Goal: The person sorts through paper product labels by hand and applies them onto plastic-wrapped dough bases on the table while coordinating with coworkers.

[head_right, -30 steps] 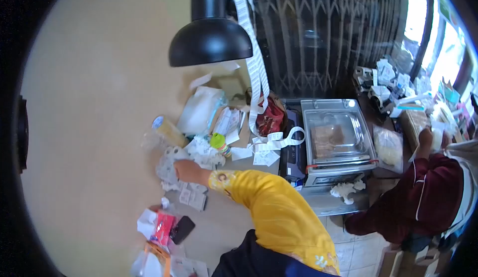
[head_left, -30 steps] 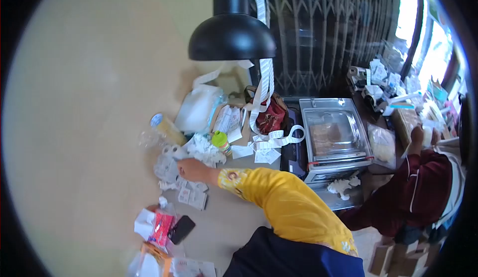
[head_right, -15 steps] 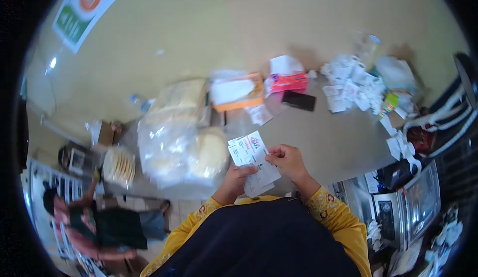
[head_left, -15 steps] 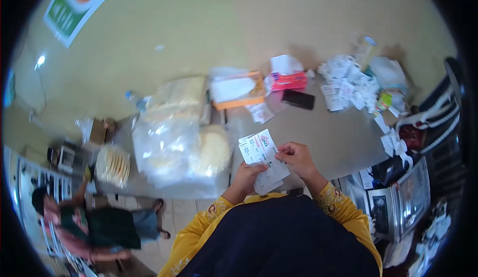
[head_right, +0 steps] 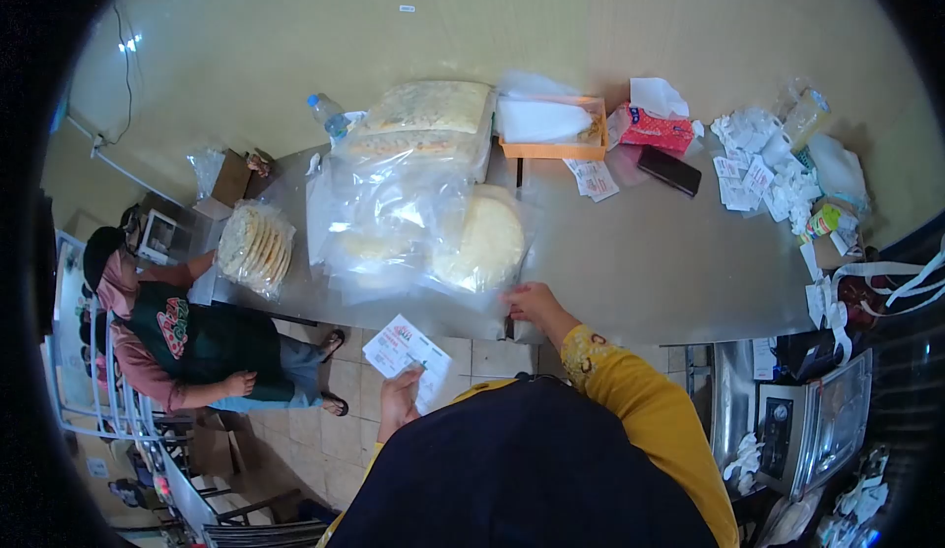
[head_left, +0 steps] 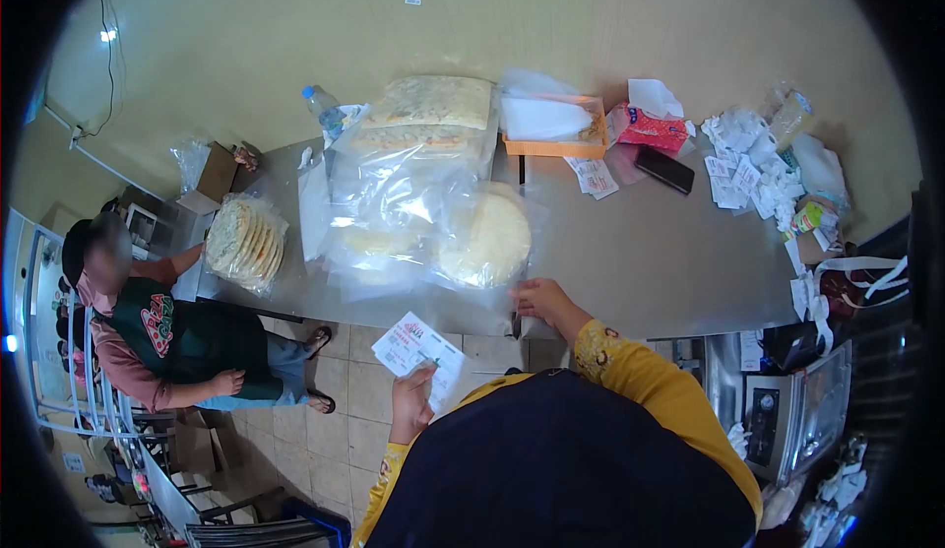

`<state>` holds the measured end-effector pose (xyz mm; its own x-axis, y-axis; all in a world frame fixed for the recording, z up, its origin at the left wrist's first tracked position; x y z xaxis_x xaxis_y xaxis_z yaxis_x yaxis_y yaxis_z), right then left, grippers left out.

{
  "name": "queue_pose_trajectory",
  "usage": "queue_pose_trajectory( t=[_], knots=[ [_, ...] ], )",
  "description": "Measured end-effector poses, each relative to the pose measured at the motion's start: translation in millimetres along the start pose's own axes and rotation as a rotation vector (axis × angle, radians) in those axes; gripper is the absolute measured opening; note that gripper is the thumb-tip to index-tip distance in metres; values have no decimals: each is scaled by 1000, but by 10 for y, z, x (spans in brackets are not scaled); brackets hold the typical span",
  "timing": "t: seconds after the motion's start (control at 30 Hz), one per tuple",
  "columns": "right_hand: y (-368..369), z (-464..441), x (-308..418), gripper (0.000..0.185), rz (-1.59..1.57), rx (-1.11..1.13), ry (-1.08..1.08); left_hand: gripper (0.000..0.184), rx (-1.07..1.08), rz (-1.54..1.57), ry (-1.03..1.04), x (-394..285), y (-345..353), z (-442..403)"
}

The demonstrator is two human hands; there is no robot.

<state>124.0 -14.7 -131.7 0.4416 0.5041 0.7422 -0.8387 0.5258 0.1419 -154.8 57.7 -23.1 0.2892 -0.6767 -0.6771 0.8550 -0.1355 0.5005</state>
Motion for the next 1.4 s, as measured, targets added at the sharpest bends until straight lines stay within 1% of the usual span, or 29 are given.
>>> queue_pose_trajectory(
  t=[0.1, 0.17, 0.27, 0.37, 0.47, 0.57, 0.67, 0.77, 0.83, 0.9, 1.0, 1.1, 1.17, 1.27, 1.3, 1.37, 1.4],
  knots=[
    [98, -37, 101, 40, 92, -86, 5, 29, -77, -17, 64, 86, -330, -3],
    [123, -113, 62, 40, 146, -113, 30, 31, -95, 57, 24, 148, -380, 20],
    [184, -129, 107, 37, -77, 61, 71, 37, -83, 107, 8, 249, -382, -6],
    [206, -198, 108, 23, -215, 96, 114, 41, -63, 79, 13, 290, -280, -31],
    [173, -324, -37, 15, -184, 34, -81, 42, -54, 58, 28, 346, -116, -39],
    [72, -311, 60, 9, -101, 146, -87, 42, -53, 66, 42, 419, 81, -64],
    [-232, -188, 248, 6, -93, 122, -77, 42, -52, 49, 66, 474, 304, -10],
    [-901, -230, 263, 7, -147, 269, -120, 39, -40, 47, 56, 541, 543, 43],
    [-1316, 132, 454, 10, 36, 91, -65, 37, -26, 50, 35, 630, 679, 52],
    [-1776, 406, 463, 11, 82, 59, -56, 35, -2, 43, 5, 724, 801, 40],
    [-2441, 922, 389, 13, 108, -20, -40, 34, 51, 53, -110, 804, 1220, 67],
    [-3078, 1386, 83, 16, 107, -152, -67, 34, 139, 46, -160, 1011, 1597, 25],
    [-3492, 1643, -170, 18, 162, -278, -85, 35, 214, -19, -208, 1192, 1842, -43],
    [-3885, 1960, -386, 13, 63, -458, -44, 36, 306, -89, -307, 1401, 2253, -202],
    [-4001, 2037, -450, 15, 165, -514, -22, 36, 343, -110, -351, 1509, 2384, -216],
    [-4157, 2172, -577, 19, 357, -628, 33, 40, 442, -140, -373, 1662, 2651, -239],
    [-4173, 2225, -604, 22, 662, -870, -58, 41, 494, -160, -385, 1725, 2777, -247]
  ],
)
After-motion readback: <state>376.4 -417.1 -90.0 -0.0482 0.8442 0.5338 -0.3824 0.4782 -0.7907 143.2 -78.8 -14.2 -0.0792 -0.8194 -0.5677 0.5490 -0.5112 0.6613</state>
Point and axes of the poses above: each hand's wrist, its own z-axis away from the middle knuckle, its own y-axis out of the palm, x = y × z, the point moved 2 cm from there along -z, towards the middle knuckle, and after that the axes turned 13 degrees about z, right-handed, at the moved point
